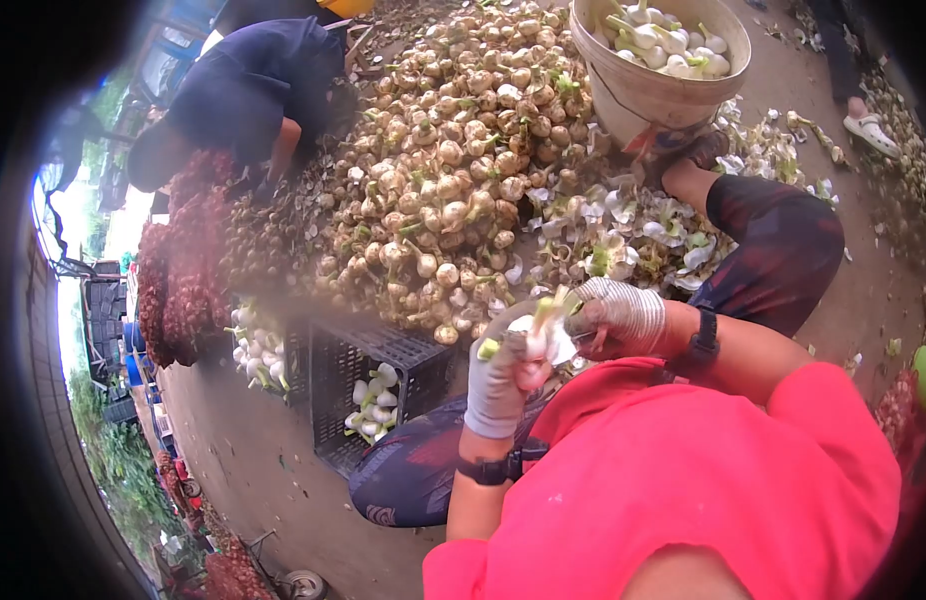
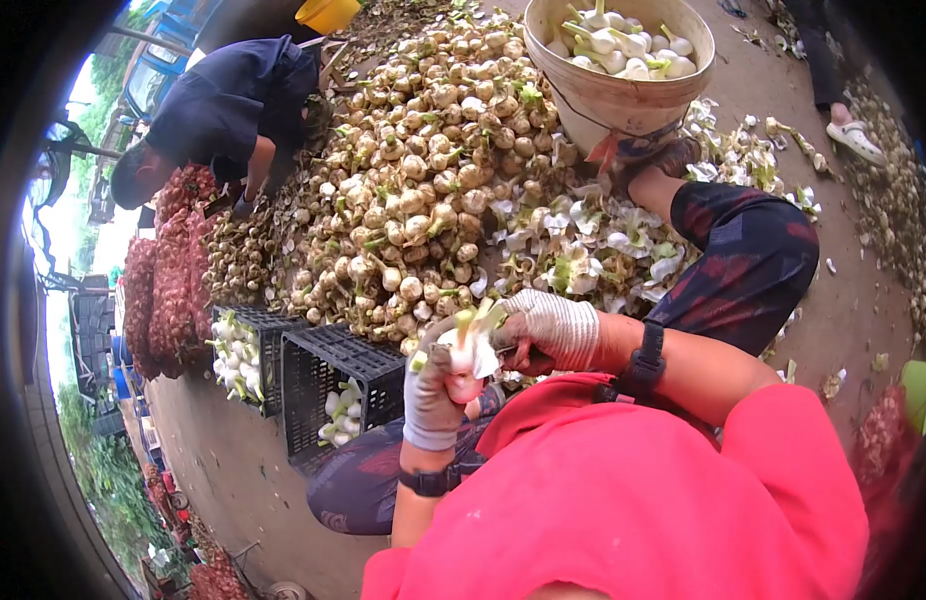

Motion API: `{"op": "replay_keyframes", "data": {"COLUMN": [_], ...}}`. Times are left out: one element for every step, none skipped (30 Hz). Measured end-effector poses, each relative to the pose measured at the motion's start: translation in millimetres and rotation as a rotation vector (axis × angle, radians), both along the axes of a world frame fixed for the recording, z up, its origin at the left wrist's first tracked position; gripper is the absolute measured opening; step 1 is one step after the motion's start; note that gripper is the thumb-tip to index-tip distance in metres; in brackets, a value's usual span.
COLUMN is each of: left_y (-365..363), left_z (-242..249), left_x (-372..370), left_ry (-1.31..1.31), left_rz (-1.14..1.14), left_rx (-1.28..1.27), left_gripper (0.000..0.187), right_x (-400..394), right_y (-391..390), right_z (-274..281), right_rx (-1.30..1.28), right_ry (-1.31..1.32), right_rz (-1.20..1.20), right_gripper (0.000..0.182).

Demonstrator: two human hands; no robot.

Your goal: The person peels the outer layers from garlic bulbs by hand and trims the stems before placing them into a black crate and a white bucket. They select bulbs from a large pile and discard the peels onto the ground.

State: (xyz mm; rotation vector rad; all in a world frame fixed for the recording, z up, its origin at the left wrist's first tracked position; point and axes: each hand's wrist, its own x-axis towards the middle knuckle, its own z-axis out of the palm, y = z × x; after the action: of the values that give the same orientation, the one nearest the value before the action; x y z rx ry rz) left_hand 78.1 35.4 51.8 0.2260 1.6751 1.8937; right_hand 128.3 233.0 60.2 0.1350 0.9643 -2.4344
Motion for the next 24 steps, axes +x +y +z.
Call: {"op": "replay_keyframes", "data": {"left_y": [-1.0,0.7,0.7,0.4,0.5,0.1,4.6,4.5,4.6,4.3,1.4,-3.2,-7.0,-10.7,-15.6,-19.8,-24.9,-28.7,-30.9,-26.8,-23.3,-19.4,-17.0,-13.7], "left_z": [-6.5,-5.2,7.0,5.3,1.9,-1.5,-4.9,-6.6,-4.8,-1.2,5.7,14.4,18.6,15.1,7.5,-0.8,-5.2,-7.1,-7.8,-1.8,4.2,10.2,11.0,11.8], "left_x": [1.1,0.0,-0.5,-0.6,-0.8,-0.8,-5.8,-6.5,-4.8,-2.4,-2.3,-3.6,-4.8,-3.9,-2.3,-2.3,-6.4,-6.7,-6.9,-8.1,-8.9,-9.8,-8.9,-9.3], "left_ry": [-0.254,-0.507,-0.396,-0.403,-0.063,0.278,0.745,0.872,0.620,0.366,0.363,0.190,0.023,0.025,-0.142,-0.307,-0.335,-0.335,-0.189,-0.115,-0.045,0.018,0.069,0.127], "left_rz": [0.029,0.053,0.016,0.012,0.048,0.085,0.022,0.056,0.114,0.166,0.167,0.134,0.101,0.102,0.189,0.275,0.238,0.240,0.265,0.276,0.286,0.296,0.299,0.299], "left_rx": [0.181,0.361,0.300,0.296,0.114,-0.071,-0.226,-0.351,-0.268,-0.183,-0.183,-0.158,-0.129,-0.125,0.222,0.571,0.669,0.669,0.412,0.289,0.160,0.029,0.000,-0.021], "left_gripper": [0.045,0.045,0.039,0.039,0.037,0.036,0.032,0.028,0.027,0.027,0.027,0.021,0.018,0.018,0.019,0.019,0.019,0.019,0.018,0.018,0.017,0.017,0.018,0.021], "right_x": [4.1,1.4,-0.3,0.1,-2.9,-6.8,-9.5,-12.2,-14.8,-16.8,-16.8,-15.4,-11.4,-5.4,-7.3,-9.0,-16.1,-21.1,-16.9,-12.0,-12.2,-21.2,-23.1,-27.5], "right_y": [-1.6,1.8,6.1,6.0,4.3,-3.4,-6.0,-7.8,-10.8,-8.0,-1.4,5.6,15.0,36.5,55.8,74.9,71.0,64.9,61.4,55.1,51.4,36.5,25.8,13.8], "right_z": [-8.0,-8.3,-7.2,-4.0,10.2,9.4,15.4,21.5,22.4,22.1,20.8,19.6,25.9,-16.7,-17.4,-18.1,-24.8,-31.2,-34.2,-28.0,-18.4,9.8,18.6,27.2], "right_rx": [-0.319,-0.319,-0.222,0.033,0.275,0.496,0.688,0.877,1.186,1.186,1.017,0.848,0.640,0.497,0.538,0.560,1.256,1.912,1.910,1.855,1.802,1.700,1.632,1.399], "right_ry": [-0.157,-0.153,-0.025,-0.078,-0.149,-0.042,0.104,0.256,0.565,0.569,0.548,0.524,0.252,0.311,0.119,-0.078,0.096,0.288,0.284,0.381,0.486,0.389,0.460,0.392], "right_rz": [-0.019,-0.016,-0.012,-0.019,0.000,0.039,0.103,0.166,0.183,0.181,0.198,0.216,0.112,-0.125,-0.146,-0.177,0.283,0.787,0.787,0.688,0.595,0.475,0.316,0.211], "right_gripper": [0.017,0.017,0.017,0.018,0.019,0.017,0.015,0.015,0.015,0.015,0.015,0.016,0.019,0.022,0.024,0.026,0.031,0.036,0.036,0.042,0.048,0.053,0.054,0.045]}}
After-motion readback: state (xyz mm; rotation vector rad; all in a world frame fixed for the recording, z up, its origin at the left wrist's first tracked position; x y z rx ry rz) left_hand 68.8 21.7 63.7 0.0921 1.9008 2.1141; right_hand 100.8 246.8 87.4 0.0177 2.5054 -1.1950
